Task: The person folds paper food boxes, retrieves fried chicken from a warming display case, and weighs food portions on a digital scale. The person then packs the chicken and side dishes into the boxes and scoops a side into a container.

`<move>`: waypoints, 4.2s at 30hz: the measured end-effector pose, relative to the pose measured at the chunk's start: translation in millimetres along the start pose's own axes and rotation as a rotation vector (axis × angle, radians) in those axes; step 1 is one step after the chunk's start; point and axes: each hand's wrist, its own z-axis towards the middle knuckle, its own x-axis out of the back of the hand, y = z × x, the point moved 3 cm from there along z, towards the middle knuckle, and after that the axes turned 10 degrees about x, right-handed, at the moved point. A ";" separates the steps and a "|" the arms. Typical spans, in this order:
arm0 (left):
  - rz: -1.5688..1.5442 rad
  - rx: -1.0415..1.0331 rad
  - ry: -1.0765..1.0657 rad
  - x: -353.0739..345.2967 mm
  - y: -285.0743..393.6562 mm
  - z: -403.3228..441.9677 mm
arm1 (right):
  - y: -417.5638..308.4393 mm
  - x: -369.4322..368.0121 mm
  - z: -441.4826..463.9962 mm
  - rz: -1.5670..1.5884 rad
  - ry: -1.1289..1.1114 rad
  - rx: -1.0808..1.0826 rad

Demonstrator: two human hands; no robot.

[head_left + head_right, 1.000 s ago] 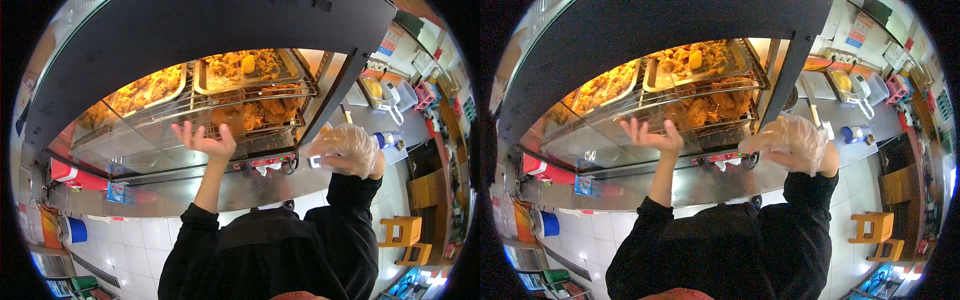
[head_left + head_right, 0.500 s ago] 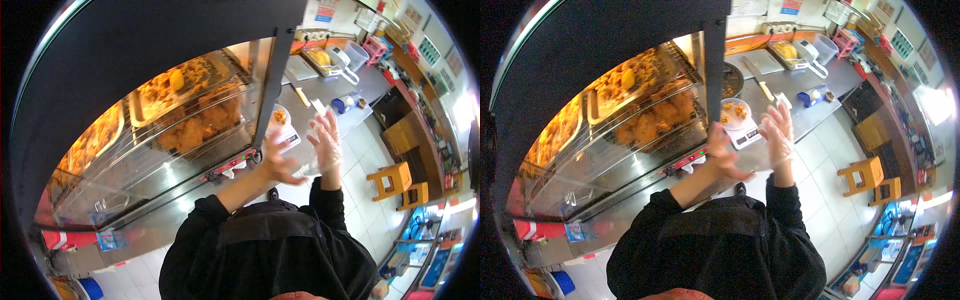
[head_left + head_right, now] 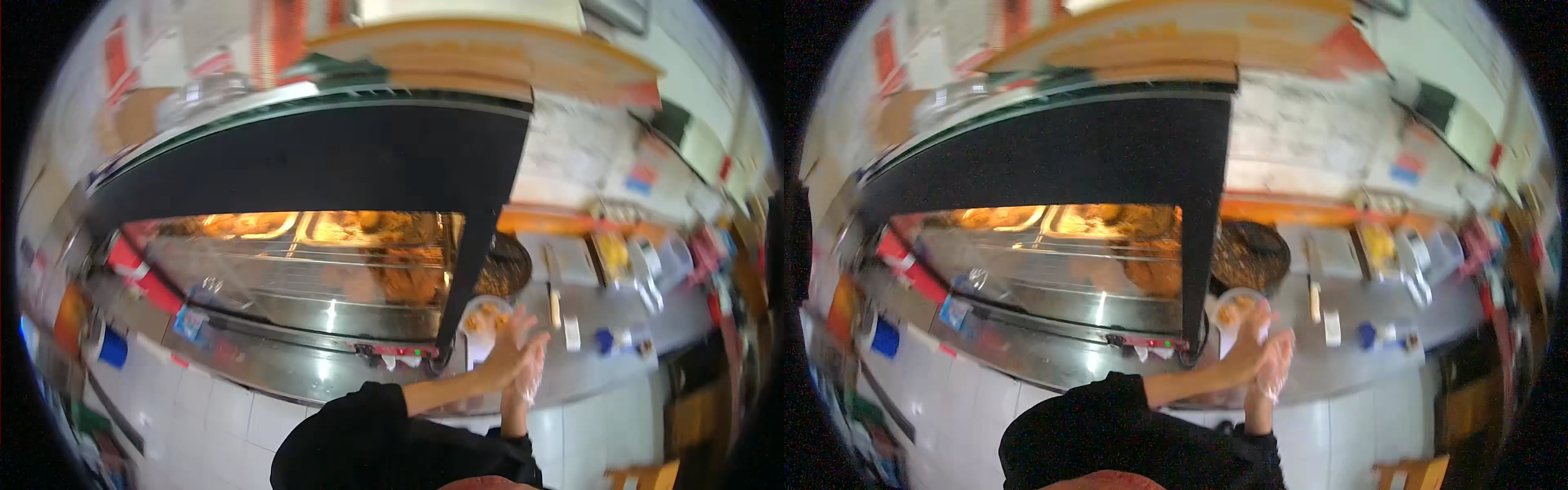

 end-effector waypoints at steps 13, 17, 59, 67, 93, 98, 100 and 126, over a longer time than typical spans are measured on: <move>0.668 -0.514 0.769 417.1 179.4 271.3 | 84.6 180.6 124.4 0.135 0.051 -0.028; 0.952 -0.346 0.506 484.9 132.0 354.1 | 86.5 173.4 101.5 -0.013 0.174 -0.137; 1.320 -0.504 0.436 448.8 161.5 167.4 | 21.8 17.5 130.3 -1.052 -0.429 0.697; 0.973 0.018 0.626 420.5 190.0 -61.2 | 170.3 -17.1 132.6 -1.475 -1.205 0.516; -0.041 1.110 0.123 -47.5 -48.3 -179.0 | 80.3 86.4 126.8 -0.249 -1.430 -0.395; -0.167 1.122 0.091 -82.8 -42.0 -144.9 | 63.4 160.5 110.6 -0.651 -1.559 -0.100; -0.102 0.905 0.099 -98.7 -44.7 -132.0 | 45.0 170.2 111.6 -0.682 -1.534 -0.093; 0.730 0.573 0.233 -81.1 -103.3 95.3 | -58.2 106.0 120.3 -0.112 -0.530 0.001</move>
